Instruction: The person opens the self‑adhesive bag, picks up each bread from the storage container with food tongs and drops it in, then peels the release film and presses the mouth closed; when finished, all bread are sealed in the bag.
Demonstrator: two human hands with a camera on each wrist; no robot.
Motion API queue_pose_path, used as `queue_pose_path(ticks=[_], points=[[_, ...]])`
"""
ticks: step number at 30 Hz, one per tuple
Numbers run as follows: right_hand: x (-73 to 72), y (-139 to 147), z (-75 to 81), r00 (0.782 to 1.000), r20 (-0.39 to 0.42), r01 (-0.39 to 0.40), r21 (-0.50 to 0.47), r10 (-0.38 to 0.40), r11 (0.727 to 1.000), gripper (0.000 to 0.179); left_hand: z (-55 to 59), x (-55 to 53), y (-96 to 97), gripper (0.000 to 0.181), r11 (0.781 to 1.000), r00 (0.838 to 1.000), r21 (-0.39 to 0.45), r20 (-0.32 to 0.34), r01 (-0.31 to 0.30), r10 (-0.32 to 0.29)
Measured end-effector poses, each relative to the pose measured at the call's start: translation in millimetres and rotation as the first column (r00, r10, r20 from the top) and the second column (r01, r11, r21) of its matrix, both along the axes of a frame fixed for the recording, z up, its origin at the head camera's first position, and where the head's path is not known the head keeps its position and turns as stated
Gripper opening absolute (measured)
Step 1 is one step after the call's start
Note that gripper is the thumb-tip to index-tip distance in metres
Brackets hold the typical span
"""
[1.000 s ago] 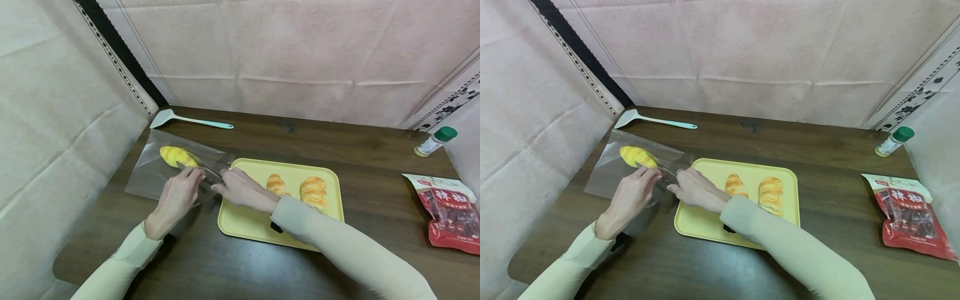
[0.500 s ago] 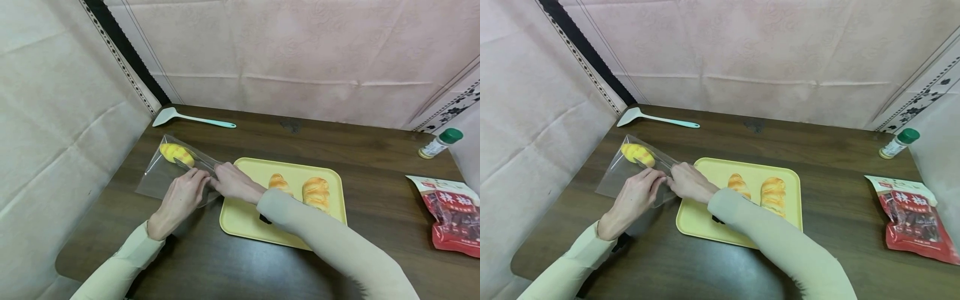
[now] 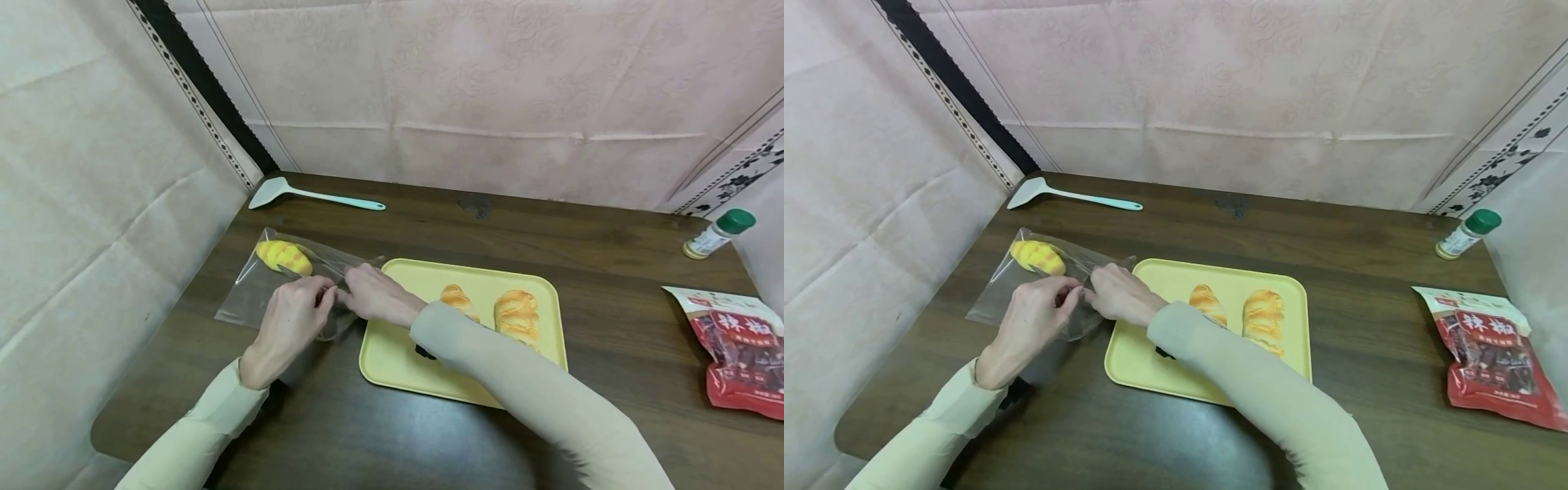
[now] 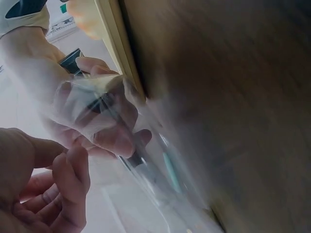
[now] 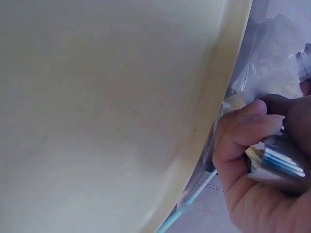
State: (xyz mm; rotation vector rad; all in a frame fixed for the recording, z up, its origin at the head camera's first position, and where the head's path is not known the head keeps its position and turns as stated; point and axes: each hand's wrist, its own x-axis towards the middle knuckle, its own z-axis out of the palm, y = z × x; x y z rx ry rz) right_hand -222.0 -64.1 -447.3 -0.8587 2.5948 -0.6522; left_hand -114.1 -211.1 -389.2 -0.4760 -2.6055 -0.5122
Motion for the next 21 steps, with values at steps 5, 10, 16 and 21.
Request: queue_pose_path(ticks=[5,10,16,21], points=[[16.1,3,35.3,1.0,0.016,-0.005,0.018,0.004,1.0,0.033,2.2,-4.6,-2.1,0.006,0.999,0.999,0.012,-0.005,-0.051,0.051],[34.5,15,64.8,0.998,0.056,0.008,0.014,-0.008,1.0,0.033,2.9,-8.6,-4.9,0.006,0.995,0.996,0.03,-0.007,-0.091,0.091],[50.9,45,73.6,0.996,0.083,0.046,-0.036,-0.043,0.998,0.036,3.2,-10.6,-4.7,0.005,0.997,0.996,0.025,-0.038,-0.079,0.08],[66.9,76,77.8,0.992,0.1,0.09,-0.067,-0.083,0.994,0.037,3.0,-11.7,-4.0,0.004,0.997,0.996,0.024,-0.064,-0.067,0.068]])
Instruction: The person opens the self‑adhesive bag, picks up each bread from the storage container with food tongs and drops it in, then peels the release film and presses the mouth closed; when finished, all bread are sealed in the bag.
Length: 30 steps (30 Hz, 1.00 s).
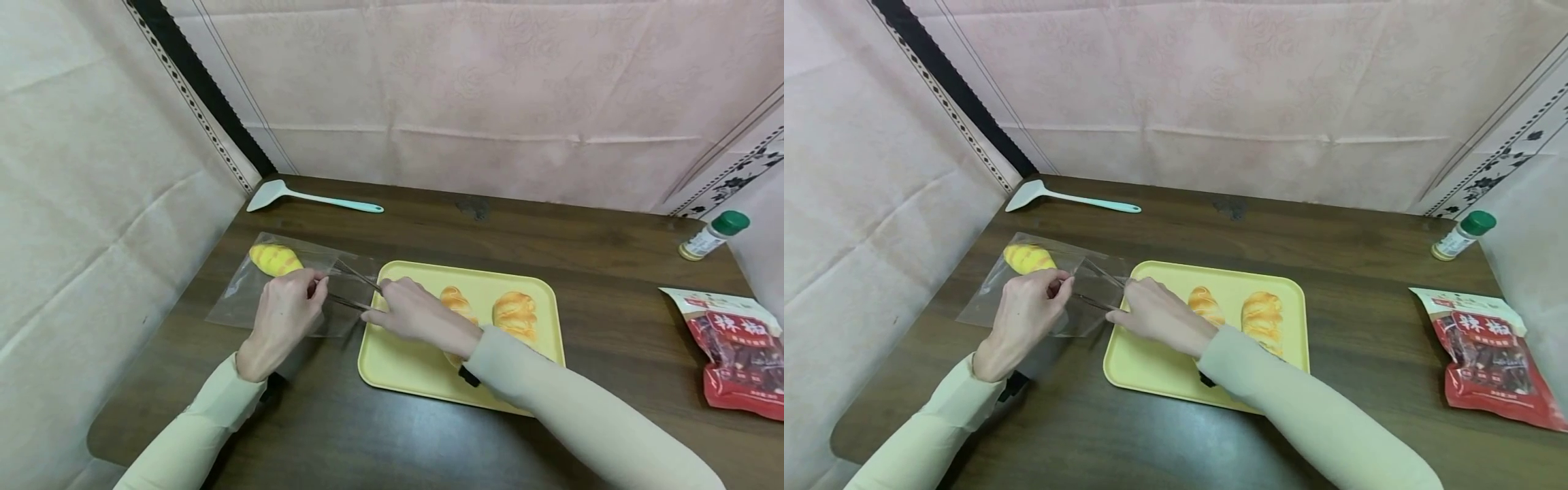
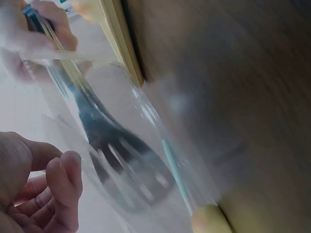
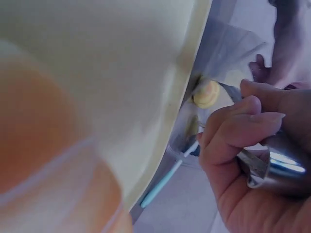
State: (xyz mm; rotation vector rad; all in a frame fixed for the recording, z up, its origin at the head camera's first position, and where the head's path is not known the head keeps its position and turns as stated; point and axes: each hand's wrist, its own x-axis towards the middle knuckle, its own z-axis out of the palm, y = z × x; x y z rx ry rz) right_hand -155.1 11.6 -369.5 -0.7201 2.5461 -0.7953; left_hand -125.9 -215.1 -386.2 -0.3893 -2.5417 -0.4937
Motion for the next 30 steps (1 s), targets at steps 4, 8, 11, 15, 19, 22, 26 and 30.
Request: queue_pose_path(ticks=[4,8,11,15,19,22,26,30], points=[[15.1,24,2.3,0.998,0.017,0.058,-0.002,-0.058,0.998,0.04,0.8,-1.2,1.1,0.005,1.0,1.0,0.005,0.002,0.01,-0.01],[31.8,45,3.7,0.995,0.011,0.102,-0.003,-0.102,0.995,0.04,1.1,-2.0,1.8,0.007,1.0,1.0,0.009,0.004,0.016,-0.016],[45.0,61,4.4,0.991,-0.004,0.131,-0.031,-0.131,0.991,0.035,1.0,-2.4,2.4,0.008,1.0,1.0,0.012,0.003,0.02,-0.02],[66.1,84,7.3,0.984,-0.034,0.169,-0.078,-0.172,0.983,0.031,1.3,-3.0,2.2,0.008,1.0,1.0,0.015,0.008,0.025,-0.025],[87.9,103,8.5,0.972,-0.054,0.226,-0.081,-0.231,0.971,0.029,0.8,-3.5,0.8,0.006,1.0,0.999,0.014,0.02,0.026,-0.027],[104.2,116,6.9,0.959,-0.063,0.273,-0.069,-0.278,0.959,0.028,0.1,-3.8,0.0,0.006,1.0,0.999,0.015,0.027,0.026,-0.027],[124.4,131,1.8,0.941,-0.09,0.323,-0.055,-0.327,0.945,0.03,-1.1,-4.5,0.1,0.006,0.999,0.999,0.016,0.032,0.028,-0.029],[139.8,143,-4.8,0.924,-0.059,0.376,-0.024,-0.377,0.926,0.032,-2.1,-5.6,0.9,0.006,0.999,0.999,0.013,0.034,0.03,-0.03]])
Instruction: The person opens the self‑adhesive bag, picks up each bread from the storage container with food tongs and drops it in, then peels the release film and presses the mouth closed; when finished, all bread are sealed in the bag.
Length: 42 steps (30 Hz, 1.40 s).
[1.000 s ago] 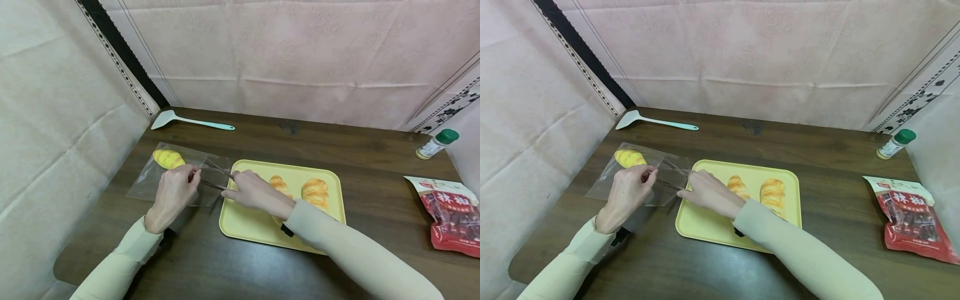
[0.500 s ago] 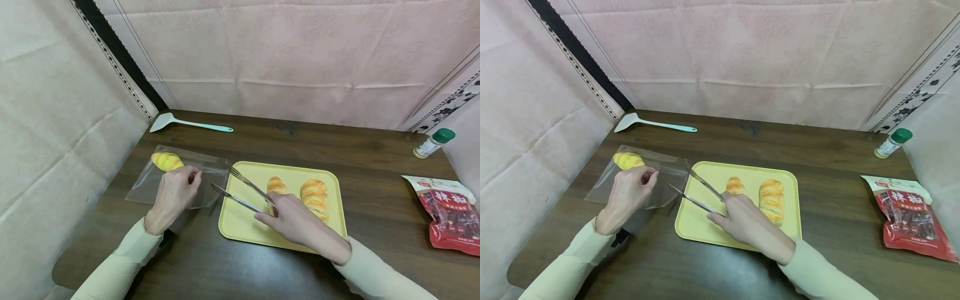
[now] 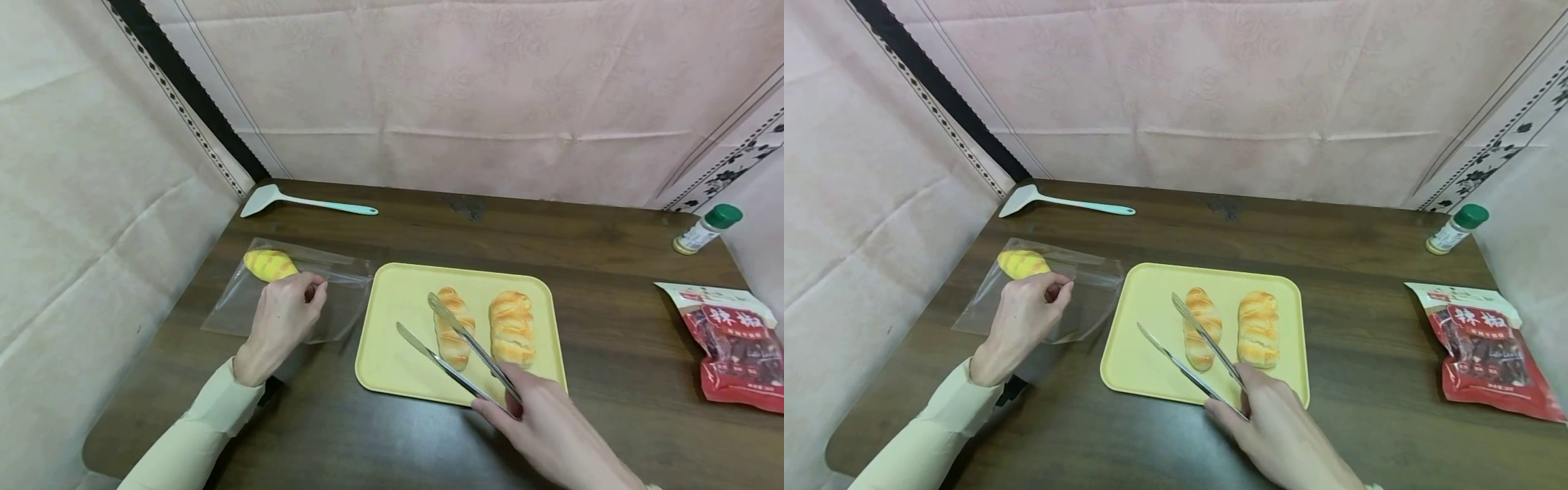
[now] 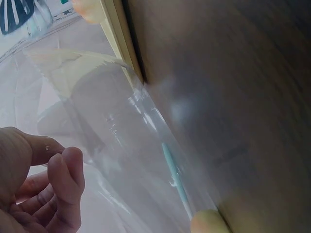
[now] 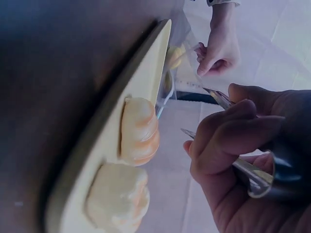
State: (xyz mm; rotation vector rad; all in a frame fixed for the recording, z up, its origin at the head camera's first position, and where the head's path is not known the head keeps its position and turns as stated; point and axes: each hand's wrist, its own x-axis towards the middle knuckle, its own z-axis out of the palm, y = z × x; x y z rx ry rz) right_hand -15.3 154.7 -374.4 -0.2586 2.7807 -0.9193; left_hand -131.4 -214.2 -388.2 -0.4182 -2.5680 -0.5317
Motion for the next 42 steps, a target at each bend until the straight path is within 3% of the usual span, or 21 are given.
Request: queue_pose_path(ticks=[3,8,13,23,32,38,42], points=[[12.2,8,-7.0,0.999,0.022,0.046,0.015,-0.047,0.999,0.032,-0.7,0.4,0.2,0.006,1.0,1.0,0.0,0.0,0.0,0.0],[35.5,15,-25.2,0.989,-0.095,0.115,0.042,-0.111,0.992,0.037,-1.8,1.9,-0.3,0.004,1.0,1.0,0.004,-0.008,0.003,-0.003],[52.9,15,-41.0,0.96,-0.204,0.211,0.088,-0.19,0.973,0.04,-2.1,2.6,-0.4,0.004,1.0,1.0,0.006,-0.007,0.005,-0.005],[77.0,5,-57.8,0.91,-0.258,0.359,0.102,-0.323,0.928,0.042,-1.6,1.4,0.9,0.007,1.0,1.0,0.008,0.018,0.004,-0.005],[75.4,2,-65.8,0.924,-0.209,0.354,0.143,-0.321,0.924,0.042,-1.3,1.3,2.3,0.006,1.0,1.0,0.009,0.031,0.0,0.0],[68.4,-1,-64.6,0.938,-0.069,0.346,0.162,-0.339,0.924,0.037,-1.6,2.0,2.9,0.005,1.0,0.999,0.006,0.048,-0.002,0.002],[65.2,-1,-64.5,0.936,-0.077,0.351,0.146,-0.343,0.925,0.035,-1.7,2.2,2.9,0.005,1.0,0.999,0.004,0.054,-0.004,0.003]])
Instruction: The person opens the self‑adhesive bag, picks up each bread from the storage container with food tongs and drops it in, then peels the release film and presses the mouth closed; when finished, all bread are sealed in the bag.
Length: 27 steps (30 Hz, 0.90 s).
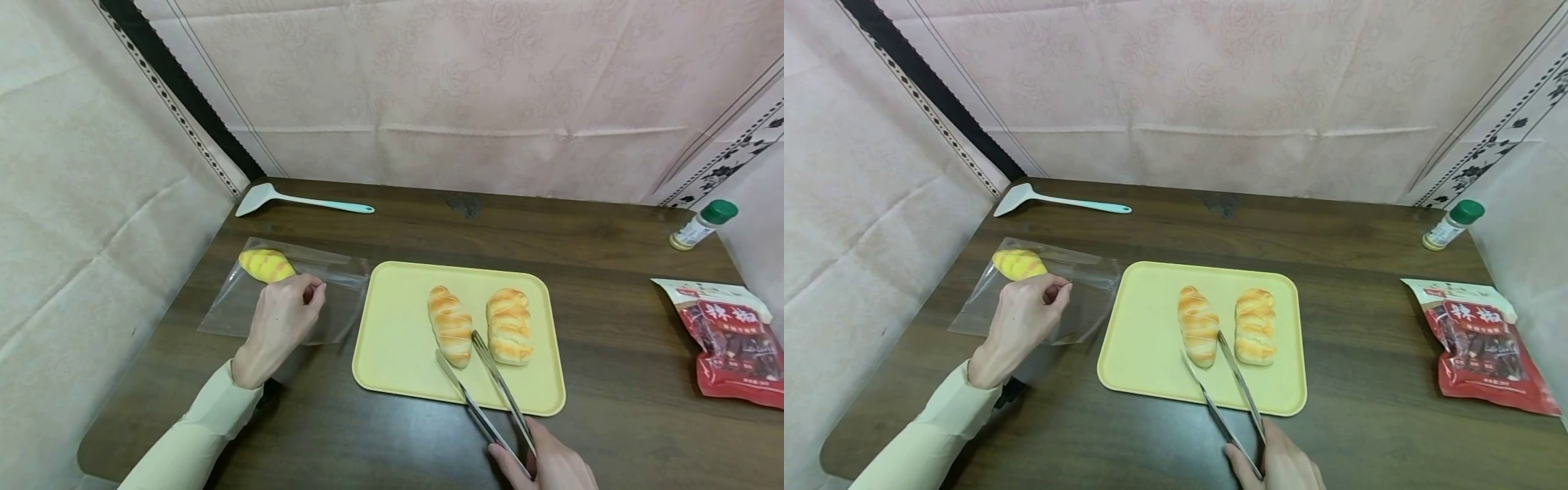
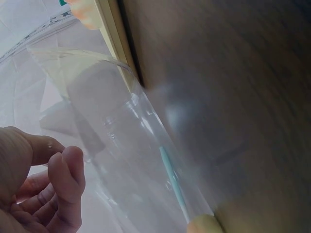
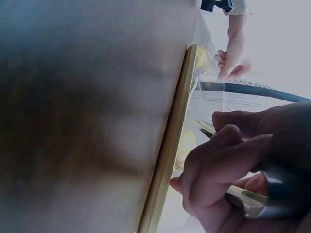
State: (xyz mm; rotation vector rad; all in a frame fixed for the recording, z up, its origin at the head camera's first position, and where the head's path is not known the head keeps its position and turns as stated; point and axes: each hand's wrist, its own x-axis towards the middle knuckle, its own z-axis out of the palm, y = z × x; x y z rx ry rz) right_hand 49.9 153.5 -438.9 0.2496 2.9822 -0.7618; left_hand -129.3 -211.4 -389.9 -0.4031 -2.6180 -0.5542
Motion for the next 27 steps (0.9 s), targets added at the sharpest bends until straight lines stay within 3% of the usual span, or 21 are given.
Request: queue_pose_path(ticks=[10,20,27], points=[[-4.4,3,-1.8,0.995,-0.087,-0.057,0.008,0.057,0.998,0.039,-0.8,-0.3,0.1,0.005,1.0,1.0,-0.005,0.0,-0.002,0.002],[-9.5,3,5.7,0.997,0.031,-0.068,-0.002,0.068,0.998,0.035,-0.1,-0.4,0.0,0.005,1.0,1.0,0.001,0.006,0.0,0.0],[-14.2,5,10.8,0.987,0.134,-0.08,-0.03,0.084,0.996,0.034,-0.2,-0.3,-0.6,0.005,1.0,1.0,-0.001,0.016,-0.002,0.002]])
